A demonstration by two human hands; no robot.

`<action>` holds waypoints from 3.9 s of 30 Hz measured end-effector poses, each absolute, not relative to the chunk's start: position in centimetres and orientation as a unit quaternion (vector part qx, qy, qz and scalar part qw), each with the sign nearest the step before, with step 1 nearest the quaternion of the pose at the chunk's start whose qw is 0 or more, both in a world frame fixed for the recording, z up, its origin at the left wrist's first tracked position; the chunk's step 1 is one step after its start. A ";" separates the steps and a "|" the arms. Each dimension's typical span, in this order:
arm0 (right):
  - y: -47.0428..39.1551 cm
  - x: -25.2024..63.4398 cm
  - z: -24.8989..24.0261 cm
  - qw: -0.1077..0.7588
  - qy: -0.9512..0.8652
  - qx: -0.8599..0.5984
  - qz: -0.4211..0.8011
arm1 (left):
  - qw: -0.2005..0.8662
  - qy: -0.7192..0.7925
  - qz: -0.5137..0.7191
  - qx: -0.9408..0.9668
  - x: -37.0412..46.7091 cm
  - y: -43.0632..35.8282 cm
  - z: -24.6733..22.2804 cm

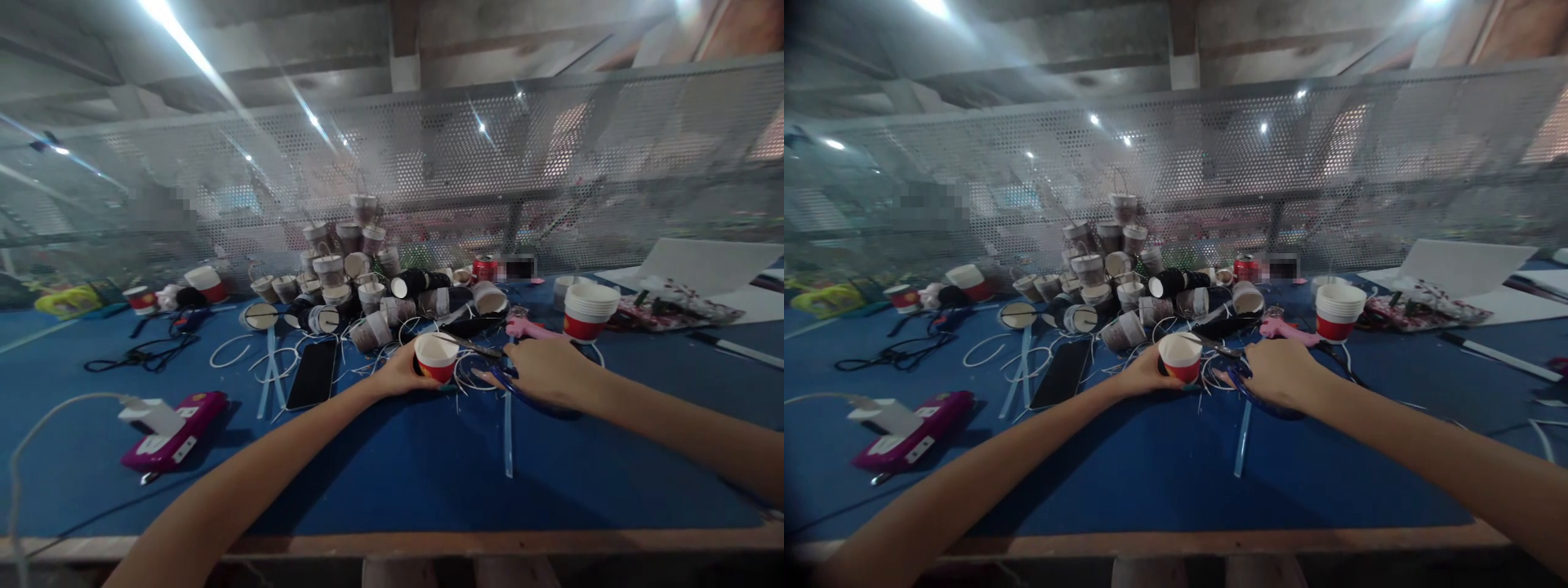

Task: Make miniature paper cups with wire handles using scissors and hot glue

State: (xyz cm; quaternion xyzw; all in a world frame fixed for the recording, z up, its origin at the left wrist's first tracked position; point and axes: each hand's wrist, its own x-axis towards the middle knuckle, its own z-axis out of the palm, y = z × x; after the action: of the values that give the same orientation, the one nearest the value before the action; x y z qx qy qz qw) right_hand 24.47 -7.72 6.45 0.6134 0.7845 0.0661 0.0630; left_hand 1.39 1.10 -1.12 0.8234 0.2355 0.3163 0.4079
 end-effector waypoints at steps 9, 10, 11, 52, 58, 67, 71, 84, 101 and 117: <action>-8.4 24.4 5.7 0.046 0.772 0.631 0.057 | 0.429 0.245 0.318 0.809 1.4 0.7 -1.0; -8.4 24.4 5.6 0.050 0.771 0.632 0.057 | 0.427 0.247 0.318 0.810 1.4 0.7 -1.0; -8.4 24.4 5.6 0.052 0.770 0.633 0.058 | 0.423 0.252 0.319 0.810 1.4 0.8 -1.0; -7.4 25.1 4.9 0.064 0.783 0.613 0.087 | 0.505 0.245 0.330 0.759 1.7 0.7 -1.3; -7.7 25.2 4.8 0.053 0.786 0.609 0.091 | 0.496 0.274 0.382 0.730 3.0 -0.5 -0.9; -6.4 25.1 4.9 0.038 0.796 0.596 0.098 | 0.465 0.278 0.355 0.762 1.8 0.9 -1.5; -6.2 25.1 4.8 0.042 0.802 0.589 0.091 | 0.468 0.259 0.356 0.767 1.8 0.9 -1.4; -7.0 25.1 4.8 0.076 0.794 0.598 0.082 | 0.521 0.272 0.342 0.734 2.2 0.3 -1.0; -6.2 25.2 5.3 0.063 0.804 0.584 0.089 | 0.493 0.251 0.354 0.754 1.7 1.0 -1.3; -6.6 25.6 4.9 0.058 0.807 0.577 0.109 | 0.532 0.229 0.295 0.760 1.5 0.9 -0.7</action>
State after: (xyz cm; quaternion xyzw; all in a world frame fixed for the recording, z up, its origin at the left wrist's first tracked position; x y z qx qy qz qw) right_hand 25.61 -6.61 4.92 0.5774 0.8071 0.1090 0.0577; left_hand 1.48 0.93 -0.66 0.7596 0.2295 0.2952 0.5321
